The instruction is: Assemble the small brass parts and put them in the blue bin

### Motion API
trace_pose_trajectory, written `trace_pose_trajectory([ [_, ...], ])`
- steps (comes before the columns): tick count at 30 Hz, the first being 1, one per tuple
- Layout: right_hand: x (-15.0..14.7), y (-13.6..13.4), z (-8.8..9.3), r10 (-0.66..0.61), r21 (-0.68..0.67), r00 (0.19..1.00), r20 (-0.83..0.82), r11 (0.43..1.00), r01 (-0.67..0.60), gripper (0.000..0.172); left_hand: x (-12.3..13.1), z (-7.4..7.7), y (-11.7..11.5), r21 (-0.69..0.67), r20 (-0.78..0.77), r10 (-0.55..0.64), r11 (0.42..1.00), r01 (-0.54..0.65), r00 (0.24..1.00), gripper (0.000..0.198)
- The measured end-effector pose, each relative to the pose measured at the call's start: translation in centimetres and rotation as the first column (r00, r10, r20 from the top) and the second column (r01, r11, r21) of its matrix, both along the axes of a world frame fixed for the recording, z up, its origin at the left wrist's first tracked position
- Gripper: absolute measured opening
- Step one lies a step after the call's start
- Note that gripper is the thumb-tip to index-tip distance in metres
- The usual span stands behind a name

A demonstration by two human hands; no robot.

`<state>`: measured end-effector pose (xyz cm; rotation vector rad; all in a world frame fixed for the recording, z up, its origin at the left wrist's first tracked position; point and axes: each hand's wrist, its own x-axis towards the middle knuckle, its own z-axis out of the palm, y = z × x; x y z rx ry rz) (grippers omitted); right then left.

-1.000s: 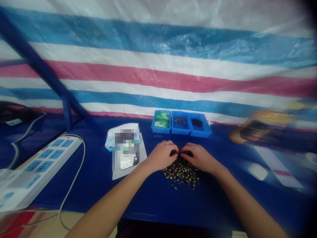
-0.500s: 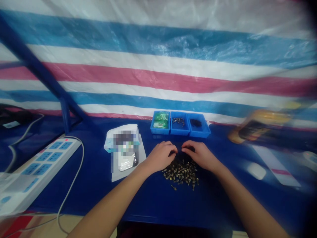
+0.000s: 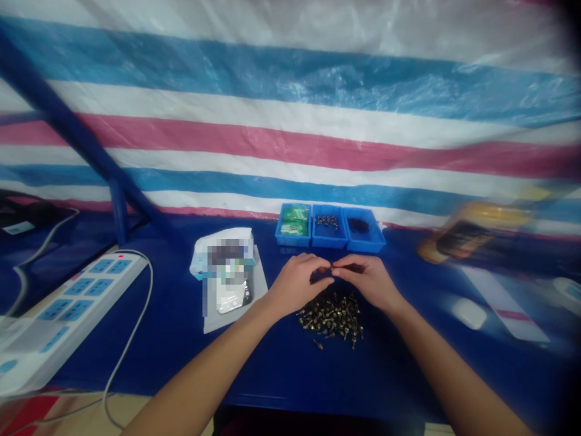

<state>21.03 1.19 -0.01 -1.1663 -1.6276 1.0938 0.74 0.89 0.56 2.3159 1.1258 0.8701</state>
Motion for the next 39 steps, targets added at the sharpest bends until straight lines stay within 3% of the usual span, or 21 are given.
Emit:
trace_pose_trajectory([
  [8, -0.1, 0.0, 0.0, 0.103, 0.054, 0.994, 0.034, 0.993, -0.104, 0.020, -0.1, -0.1, 0.2, 0.016, 0.063, 0.032, 0.999, -0.034, 0.997, 0.014],
  [16, -0.3, -0.3, 0.1, 0.037, 0.199, 0.980, 0.195, 0.977, -0.077, 0.015, 0.0, 0.2, 0.0, -0.011, 0.103, 0.021, 1.000, -0.020, 0.994, 0.013],
  [21, -0.3, -0.5, 0.5, 0.034, 0.145, 0.971, 0.237, 0.987, -0.070, 0.029, 0.0, 0.5, -0.1, -0.049, 0.096, 0.066, 0.997, -0.061, 0.993, 0.023],
  [26, 0.2, 0.2, -0.1, 0.020, 0.007, 0.945, 0.325, 1.000, -0.023, 0.045, -0.1, 0.3, 0.1, -0.060, 0.104, 0.096, 0.994, -0.090, 0.990, 0.018],
  [29, 0.3, 0.6, -0.4, 0.004, -0.053, 0.963, 0.268, 0.999, 0.010, 0.046, -0.1, 0.2, 0.1, -0.052, 0.101, 0.093, 0.995, -0.088, 0.991, 0.017],
  [32, 0.3, 0.7, -0.3, -0.054, -0.081, 0.999, 0.009, 0.995, 0.054, 0.035, -0.1, 0.1, 0.2, -0.050, 0.091, 0.090, 0.995, -0.086, 0.992, 0.017],
  [34, 0.3, 0.7, 0.0, -0.084, -0.087, 0.989, -0.121, 0.993, 0.074, 0.046, -0.1, 0.1, 0.2, -0.051, 0.086, 0.092, 0.995, -0.088, 0.992, 0.017],
  [36, 0.7, 0.7, 0.2, -0.073, -0.059, 0.992, -0.106, 0.996, 0.067, 0.047, -0.1, 0.1, 0.3, -0.053, 0.079, 0.090, 0.995, -0.086, 0.993, 0.017],
  [39, 1.8, 0.6, 0.7, 0.046, 0.001, 0.992, 0.114, 0.999, -0.046, 0.033, -0.2, 0.0, 0.3, -0.062, 0.054, 0.092, 0.994, -0.088, 0.994, 0.017],
])
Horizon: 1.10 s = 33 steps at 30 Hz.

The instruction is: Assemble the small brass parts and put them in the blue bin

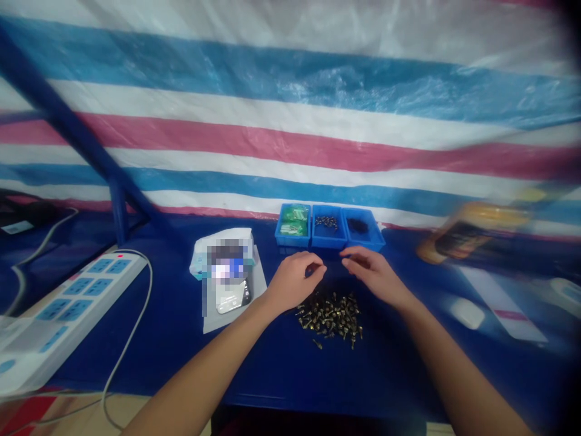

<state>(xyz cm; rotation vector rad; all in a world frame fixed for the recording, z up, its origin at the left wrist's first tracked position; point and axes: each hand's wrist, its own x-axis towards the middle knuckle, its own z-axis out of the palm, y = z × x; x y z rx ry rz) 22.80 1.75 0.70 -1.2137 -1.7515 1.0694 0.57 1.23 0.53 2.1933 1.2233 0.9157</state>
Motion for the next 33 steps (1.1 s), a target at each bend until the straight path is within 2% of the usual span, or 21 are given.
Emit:
trace_pose_trajectory([
  [4, 1.7, -0.5, 0.3, 0.221, -0.079, 0.913, 0.344, 0.975, -0.206, 0.032, -0.2, -0.5, 0.0, -0.016, -0.086, 0.023, 1.000, -0.025, 0.996, 0.017],
  [7, 2.3, -0.7, 0.1, 0.304, -0.144, 0.848, 0.434, 0.953, -0.268, 0.030, -0.3, -1.0, 0.0, -0.028, -0.165, 0.017, 0.999, -0.022, 0.986, 0.018],
  [9, 2.4, -0.6, -0.3, 0.324, -0.146, 0.842, 0.431, 0.946, -0.289, 0.025, -0.4, -1.4, 0.0, -0.040, -0.204, 0.000, 0.999, -0.008, 0.979, 0.019],
  [18, 1.5, -0.4, -0.9, 0.266, -0.048, 0.828, 0.494, 0.959, -0.279, 0.013, -0.5, -1.9, 0.2, -0.042, -0.276, -0.046, 0.998, 0.035, 0.960, 0.016],
  [26, 0.2, -0.4, -1.0, 0.163, 0.121, 0.816, 0.555, 0.954, -0.273, 0.011, -0.4, -1.8, 0.2, -0.037, -0.285, -0.051, 0.998, 0.043, 0.957, 0.018],
  [33, -0.1, -0.2, -1.7, 0.116, 0.204, 0.802, 0.586, 0.936, -0.285, 0.014, -0.6, -1.6, 0.2, -0.037, -0.297, -0.084, 0.996, 0.076, 0.951, 0.016],
])
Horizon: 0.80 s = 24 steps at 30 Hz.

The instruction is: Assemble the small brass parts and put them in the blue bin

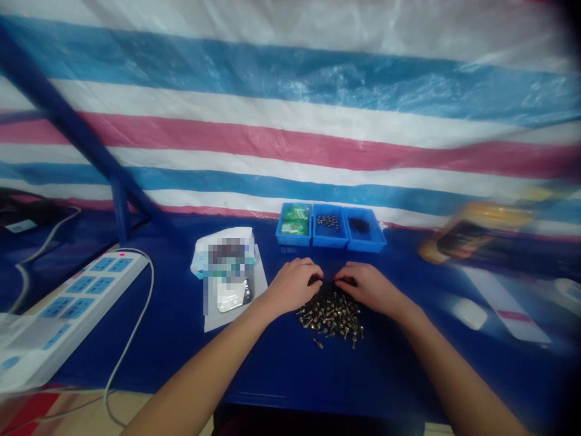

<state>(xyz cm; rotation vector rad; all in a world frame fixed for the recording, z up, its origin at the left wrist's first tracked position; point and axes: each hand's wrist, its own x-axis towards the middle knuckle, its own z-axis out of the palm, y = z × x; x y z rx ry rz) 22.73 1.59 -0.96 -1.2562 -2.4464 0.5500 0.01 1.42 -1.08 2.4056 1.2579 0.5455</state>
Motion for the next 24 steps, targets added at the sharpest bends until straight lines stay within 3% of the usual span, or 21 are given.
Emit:
trace_pose_trajectory([
  [9, -0.3, 0.0, 0.3, -0.035, -0.003, 0.989, -0.144, 0.999, 0.035, 0.013, 0.0, 0.0, -0.1, 0.010, -0.007, 0.011, 1.000, -0.011, 1.000, 0.016],
  [15, 0.1, 0.3, 0.0, -0.108, 0.068, 0.977, -0.184, 0.990, 0.122, 0.029, 0.1, 0.1, -0.1, 0.022, -0.016, -0.006, 1.000, 0.007, 1.000, 0.017],
  [22, -0.3, -0.2, 0.7, -0.170, -0.020, 0.950, -0.264, 0.985, 0.171, 0.013, 0.1, 0.1, -0.1, 0.028, -0.060, -0.012, 1.000, 0.014, 0.998, 0.018],
  [24, -0.4, -0.3, 1.1, -0.209, -0.036, 0.939, -0.274, 0.978, 0.207, 0.016, 0.1, 0.1, -0.1, 0.031, -0.068, -0.017, 0.999, 0.019, 0.998, 0.017],
])
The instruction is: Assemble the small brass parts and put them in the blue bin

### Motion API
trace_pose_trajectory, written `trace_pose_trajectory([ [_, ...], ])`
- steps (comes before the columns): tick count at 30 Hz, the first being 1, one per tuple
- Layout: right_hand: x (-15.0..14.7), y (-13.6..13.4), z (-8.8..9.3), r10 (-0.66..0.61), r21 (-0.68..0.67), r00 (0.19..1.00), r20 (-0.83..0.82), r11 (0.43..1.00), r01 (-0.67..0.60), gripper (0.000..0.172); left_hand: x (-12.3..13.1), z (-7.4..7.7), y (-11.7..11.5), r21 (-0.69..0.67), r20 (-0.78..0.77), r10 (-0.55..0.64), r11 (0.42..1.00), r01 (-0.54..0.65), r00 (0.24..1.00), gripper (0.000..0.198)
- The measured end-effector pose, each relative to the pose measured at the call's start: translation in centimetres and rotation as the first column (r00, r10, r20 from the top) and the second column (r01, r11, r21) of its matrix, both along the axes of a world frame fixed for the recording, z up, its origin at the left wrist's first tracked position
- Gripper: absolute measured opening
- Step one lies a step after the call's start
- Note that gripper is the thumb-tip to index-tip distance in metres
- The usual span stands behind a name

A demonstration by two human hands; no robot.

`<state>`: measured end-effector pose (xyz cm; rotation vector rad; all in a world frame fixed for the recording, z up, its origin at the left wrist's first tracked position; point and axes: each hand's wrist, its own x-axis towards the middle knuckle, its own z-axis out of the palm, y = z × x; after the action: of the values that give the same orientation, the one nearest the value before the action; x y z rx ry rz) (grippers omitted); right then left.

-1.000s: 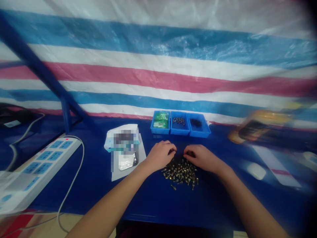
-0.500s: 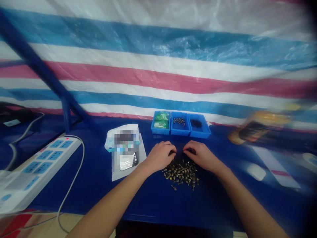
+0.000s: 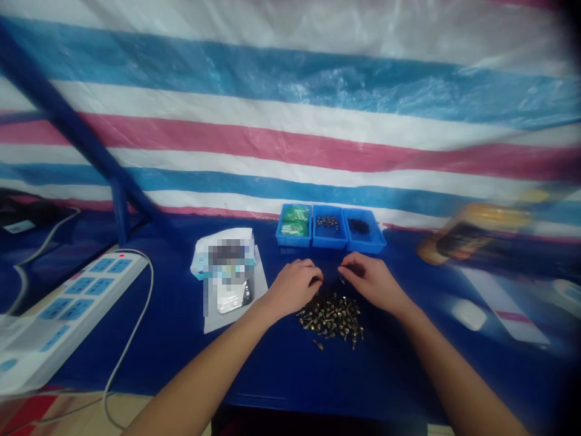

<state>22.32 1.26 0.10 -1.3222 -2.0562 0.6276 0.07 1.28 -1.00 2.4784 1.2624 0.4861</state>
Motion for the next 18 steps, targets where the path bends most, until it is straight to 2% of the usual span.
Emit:
trace_pose_trajectory([
  [6, 0.2, 0.2, 0.0, -0.122, -0.063, 0.992, 0.008, 0.990, 0.122, 0.044, 0.0, 0.2, 0.0, 0.001, 0.003, -0.001, 1.000, 0.001, 1.000, 0.020],
  [9, 0.4, 0.5, -0.3, -0.156, -0.147, 0.987, -0.025, 0.978, 0.150, 0.050, 0.1, 0.3, -0.1, -0.007, 0.012, 0.005, 1.000, -0.005, 1.000, 0.023],
  [12, 0.6, 0.9, -0.4, -0.193, -0.211, 0.970, -0.149, 0.964, 0.160, 0.050, 0.1, 0.3, -0.1, -0.016, 0.024, 0.011, 1.000, -0.011, 1.000, 0.023],
  [13, 0.7, 1.1, -0.5, -0.233, -0.207, 0.944, -0.233, 0.961, 0.186, 0.046, 0.1, 0.3, -0.2, -0.015, 0.028, 0.016, 1.000, -0.016, 0.999, 0.022],
  [15, 0.8, 1.4, -0.7, -0.338, -0.184, 0.840, -0.426, 0.941, 0.285, 0.037, 0.1, 0.3, -0.2, -0.007, 0.038, 0.033, 0.999, -0.033, 0.999, 0.022],
  [17, 1.0, 1.6, -0.8, -0.401, -0.177, 0.734, -0.548, 0.914, 0.366, 0.049, 0.2, 0.3, -0.1, 0.011, 0.062, 0.059, 0.998, -0.060, 0.996, 0.021],
  [18, 1.0, 1.6, -0.9, -0.400, -0.170, 0.728, -0.557, 0.913, 0.371, 0.053, 0.3, 0.4, -0.1, 0.021, 0.085, 0.070, 0.997, -0.072, 0.994, 0.020],
])
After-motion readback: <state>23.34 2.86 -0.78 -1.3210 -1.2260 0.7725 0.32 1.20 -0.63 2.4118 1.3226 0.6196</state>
